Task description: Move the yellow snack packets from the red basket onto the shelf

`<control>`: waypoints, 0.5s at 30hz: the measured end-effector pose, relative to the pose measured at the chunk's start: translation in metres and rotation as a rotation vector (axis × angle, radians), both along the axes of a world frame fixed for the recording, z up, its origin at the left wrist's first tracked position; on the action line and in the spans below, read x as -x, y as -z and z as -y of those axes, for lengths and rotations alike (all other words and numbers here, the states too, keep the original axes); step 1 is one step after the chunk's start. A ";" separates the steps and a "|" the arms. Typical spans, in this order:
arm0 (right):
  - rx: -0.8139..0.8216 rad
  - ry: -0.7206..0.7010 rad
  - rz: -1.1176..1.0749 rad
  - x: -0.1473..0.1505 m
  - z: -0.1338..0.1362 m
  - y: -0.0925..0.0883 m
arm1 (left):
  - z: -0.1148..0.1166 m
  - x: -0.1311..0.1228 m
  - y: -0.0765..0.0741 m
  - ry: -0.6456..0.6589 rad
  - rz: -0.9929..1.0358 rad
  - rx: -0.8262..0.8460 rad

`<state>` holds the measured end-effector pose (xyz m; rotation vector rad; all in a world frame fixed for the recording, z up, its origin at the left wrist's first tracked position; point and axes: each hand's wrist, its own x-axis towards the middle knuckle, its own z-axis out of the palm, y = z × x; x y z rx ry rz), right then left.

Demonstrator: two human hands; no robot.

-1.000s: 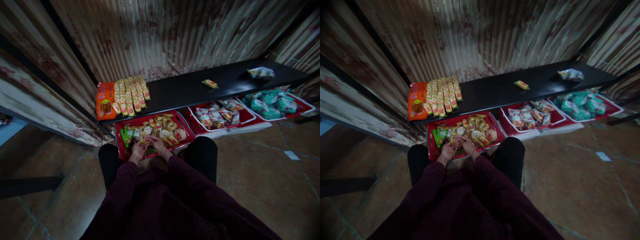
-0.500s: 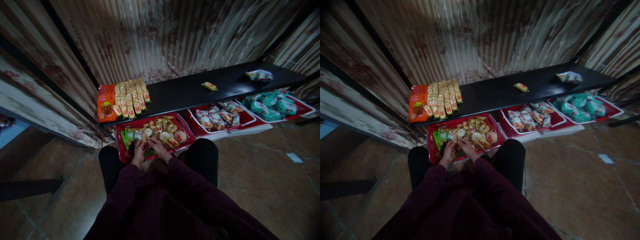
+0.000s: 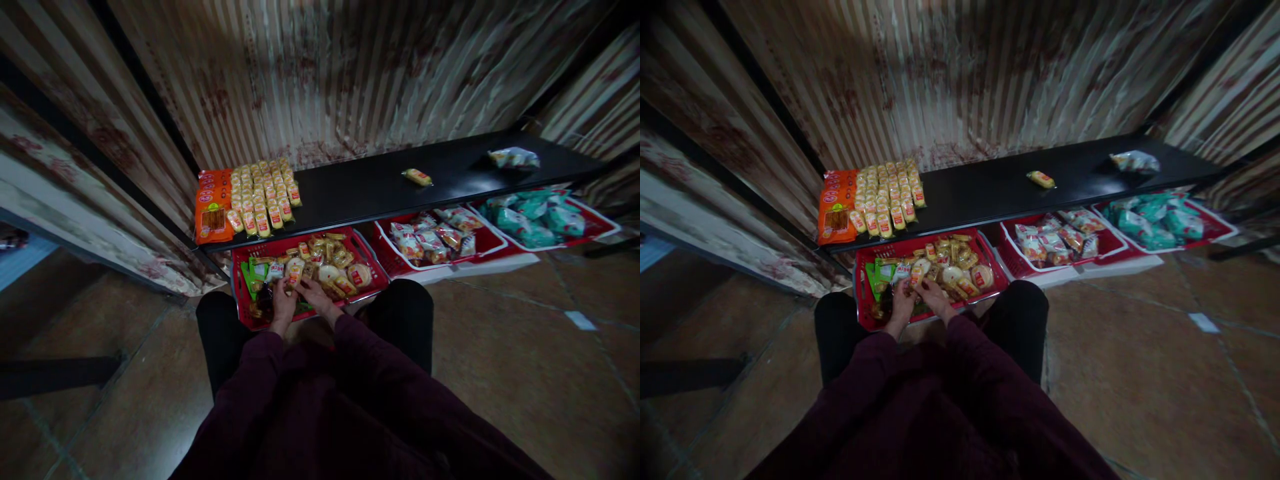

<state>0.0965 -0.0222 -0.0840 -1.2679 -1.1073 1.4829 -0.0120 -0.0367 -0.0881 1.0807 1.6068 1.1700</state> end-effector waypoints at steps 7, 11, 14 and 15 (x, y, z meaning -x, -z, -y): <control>0.025 0.074 0.007 -0.001 0.001 0.003 | 0.000 -0.001 0.004 -0.004 0.015 -0.014; 0.009 0.100 0.034 -0.002 0.001 0.005 | -0.002 -0.003 0.008 -0.038 0.107 0.022; -0.021 0.078 0.044 -0.003 0.002 0.006 | -0.002 -0.004 0.008 -0.053 0.170 0.038; -0.028 0.056 0.049 -0.003 0.002 0.006 | -0.002 -0.004 0.007 -0.058 0.188 0.046</control>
